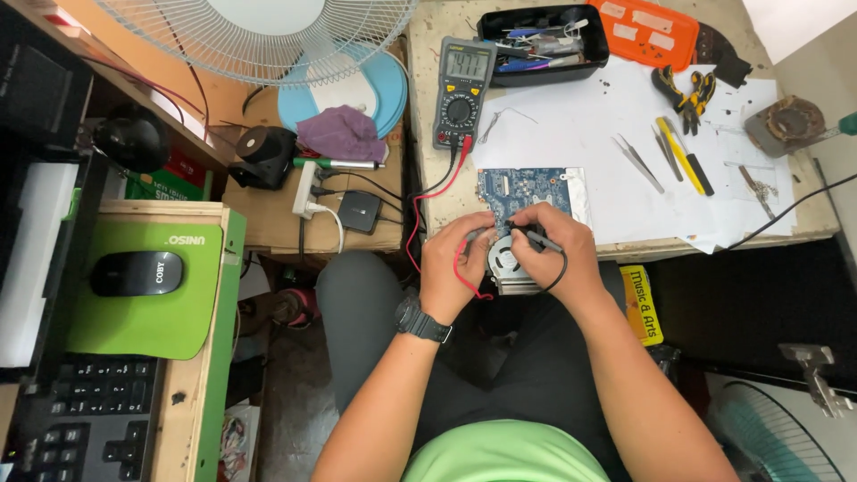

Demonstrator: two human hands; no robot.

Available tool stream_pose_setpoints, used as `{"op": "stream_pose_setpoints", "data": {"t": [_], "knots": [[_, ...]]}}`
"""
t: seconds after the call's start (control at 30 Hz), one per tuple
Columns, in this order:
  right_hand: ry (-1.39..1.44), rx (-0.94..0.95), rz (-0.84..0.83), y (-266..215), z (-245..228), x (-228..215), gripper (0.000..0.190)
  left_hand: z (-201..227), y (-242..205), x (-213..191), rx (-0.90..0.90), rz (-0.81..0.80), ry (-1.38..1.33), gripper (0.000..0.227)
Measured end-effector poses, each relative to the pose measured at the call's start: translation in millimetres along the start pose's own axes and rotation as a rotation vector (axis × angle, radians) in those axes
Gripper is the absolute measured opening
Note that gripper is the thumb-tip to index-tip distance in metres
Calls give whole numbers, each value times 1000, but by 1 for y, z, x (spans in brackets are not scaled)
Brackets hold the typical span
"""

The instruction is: Testing and inspecting a computer motherboard using a multimeter and a magnifying glass.

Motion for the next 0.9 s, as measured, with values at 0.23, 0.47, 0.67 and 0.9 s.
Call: {"op": "stream_pose_setpoints", "data": {"t": [0.23,0.47,0.67,0.9], "knots": [[36,-11,-2,0,2,-2,13,6,3,-2,-12,4,4,7],[57,-15,-26,0,1,-2,14,-1,0,0,-75,27,-50,9],[151,16,-23,4,0,-9,13,-18,-6,-11,-207,128,-212,12],[176,-99,-89,-20,-46,-36,10,14,-21,-74,-212,114,-112,11]]}}
Point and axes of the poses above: each hand's wrist, its own y-axis towards the middle knuckle, its own x-axis out of the palm, z = x × y, the point moved 7 cm from there along y, towards the middle knuckle, and after that the axes turned 9 degrees about x, right-handed, at the moved point
